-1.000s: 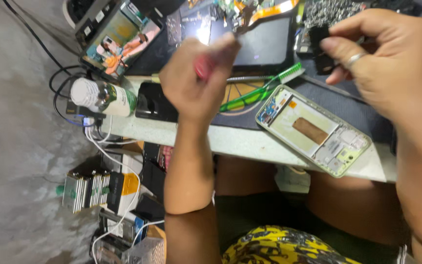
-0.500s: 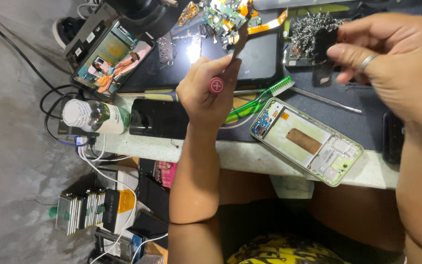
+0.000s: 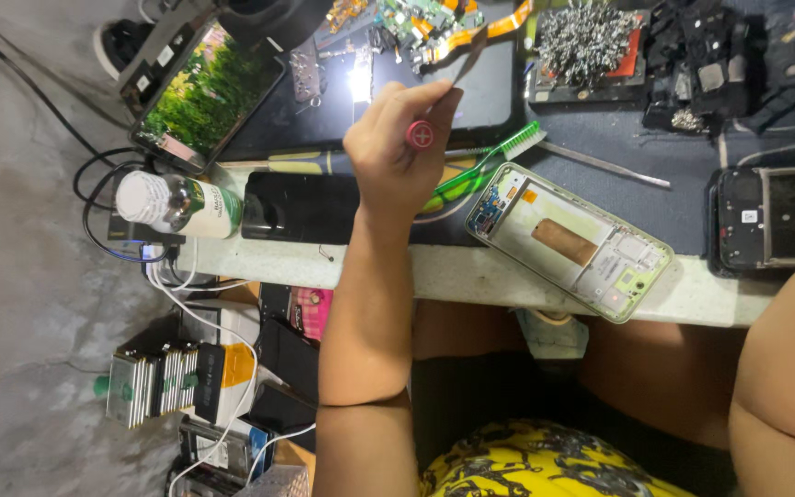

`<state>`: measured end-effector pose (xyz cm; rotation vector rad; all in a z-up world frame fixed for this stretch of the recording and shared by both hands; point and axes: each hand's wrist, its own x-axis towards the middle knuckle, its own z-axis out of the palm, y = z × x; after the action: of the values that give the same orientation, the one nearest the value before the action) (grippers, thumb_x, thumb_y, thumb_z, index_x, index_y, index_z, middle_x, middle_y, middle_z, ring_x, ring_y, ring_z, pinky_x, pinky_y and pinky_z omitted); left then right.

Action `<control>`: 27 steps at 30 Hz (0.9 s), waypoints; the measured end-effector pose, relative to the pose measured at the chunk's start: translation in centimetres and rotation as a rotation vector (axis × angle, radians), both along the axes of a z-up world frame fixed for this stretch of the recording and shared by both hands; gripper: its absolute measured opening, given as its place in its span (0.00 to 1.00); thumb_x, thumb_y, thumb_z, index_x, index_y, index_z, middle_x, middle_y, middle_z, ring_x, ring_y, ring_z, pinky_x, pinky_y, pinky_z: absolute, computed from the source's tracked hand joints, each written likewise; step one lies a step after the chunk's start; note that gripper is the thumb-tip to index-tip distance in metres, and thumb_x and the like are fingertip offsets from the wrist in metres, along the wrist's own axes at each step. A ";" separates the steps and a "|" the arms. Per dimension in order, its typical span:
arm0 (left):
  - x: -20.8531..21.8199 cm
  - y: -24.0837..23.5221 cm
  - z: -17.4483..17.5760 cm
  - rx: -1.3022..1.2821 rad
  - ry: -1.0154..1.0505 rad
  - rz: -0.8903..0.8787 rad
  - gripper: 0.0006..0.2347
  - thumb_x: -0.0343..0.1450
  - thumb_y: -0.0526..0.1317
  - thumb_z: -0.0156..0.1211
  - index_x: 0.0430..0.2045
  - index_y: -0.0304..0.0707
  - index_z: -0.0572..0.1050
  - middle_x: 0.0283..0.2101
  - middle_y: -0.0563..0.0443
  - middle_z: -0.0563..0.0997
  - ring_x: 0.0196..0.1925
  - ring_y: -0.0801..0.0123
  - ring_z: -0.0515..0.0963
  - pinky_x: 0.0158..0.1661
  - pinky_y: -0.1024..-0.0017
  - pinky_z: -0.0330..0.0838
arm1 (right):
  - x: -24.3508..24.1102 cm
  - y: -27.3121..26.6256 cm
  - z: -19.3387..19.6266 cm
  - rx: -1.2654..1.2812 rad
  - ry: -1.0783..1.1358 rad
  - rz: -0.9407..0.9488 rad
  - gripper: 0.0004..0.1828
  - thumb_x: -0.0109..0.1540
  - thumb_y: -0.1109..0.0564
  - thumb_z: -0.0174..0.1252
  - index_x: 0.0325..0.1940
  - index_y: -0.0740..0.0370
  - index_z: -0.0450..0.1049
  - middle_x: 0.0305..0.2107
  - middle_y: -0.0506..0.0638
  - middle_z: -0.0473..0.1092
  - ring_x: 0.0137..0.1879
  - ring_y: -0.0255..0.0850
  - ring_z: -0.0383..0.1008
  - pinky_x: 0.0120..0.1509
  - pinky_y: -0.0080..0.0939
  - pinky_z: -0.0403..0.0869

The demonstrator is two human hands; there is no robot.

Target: The person cleans the interior of a disassembled smartphone using a green brush and a precision screwdriver. They scrub the battery area and connectors, then use the screwdriver to adjust or remove small components inside the phone chassis.

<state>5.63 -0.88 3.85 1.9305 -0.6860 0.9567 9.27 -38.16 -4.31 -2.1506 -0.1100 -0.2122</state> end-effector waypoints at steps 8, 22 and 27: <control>-0.1 0.1 -0.1 0.062 0.053 -0.009 0.09 0.70 0.25 0.71 0.39 0.33 0.78 0.27 0.48 0.73 0.22 0.67 0.73 0.25 0.73 0.66 | -1.6 2.1 1.7 0.011 -0.045 0.014 0.27 0.64 0.59 0.66 0.65 0.66 0.69 0.43 0.53 0.74 0.44 0.37 0.77 0.47 0.33 0.76; -1.0 -0.5 0.2 0.560 -0.037 -0.058 0.13 0.70 0.34 0.69 0.49 0.43 0.78 0.34 0.55 0.72 0.30 0.66 0.77 0.28 0.68 0.71 | -6.4 14.4 11.8 0.255 0.078 0.362 0.23 0.60 0.62 0.65 0.59 0.65 0.73 0.43 0.54 0.76 0.49 0.35 0.78 0.53 0.33 0.78; -1.1 -0.6 0.4 0.499 -0.041 -0.087 0.14 0.71 0.40 0.71 0.48 0.42 0.77 0.33 0.55 0.72 0.29 0.66 0.77 0.27 0.67 0.71 | -5.9 13.8 10.1 0.120 -0.073 0.362 0.14 0.65 0.68 0.65 0.56 0.69 0.75 0.46 0.59 0.76 0.51 0.41 0.79 0.58 0.35 0.77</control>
<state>4.57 -1.50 4.23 2.2888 -1.1040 0.8244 3.37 -24.36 5.77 -1.9639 -0.5112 -0.0832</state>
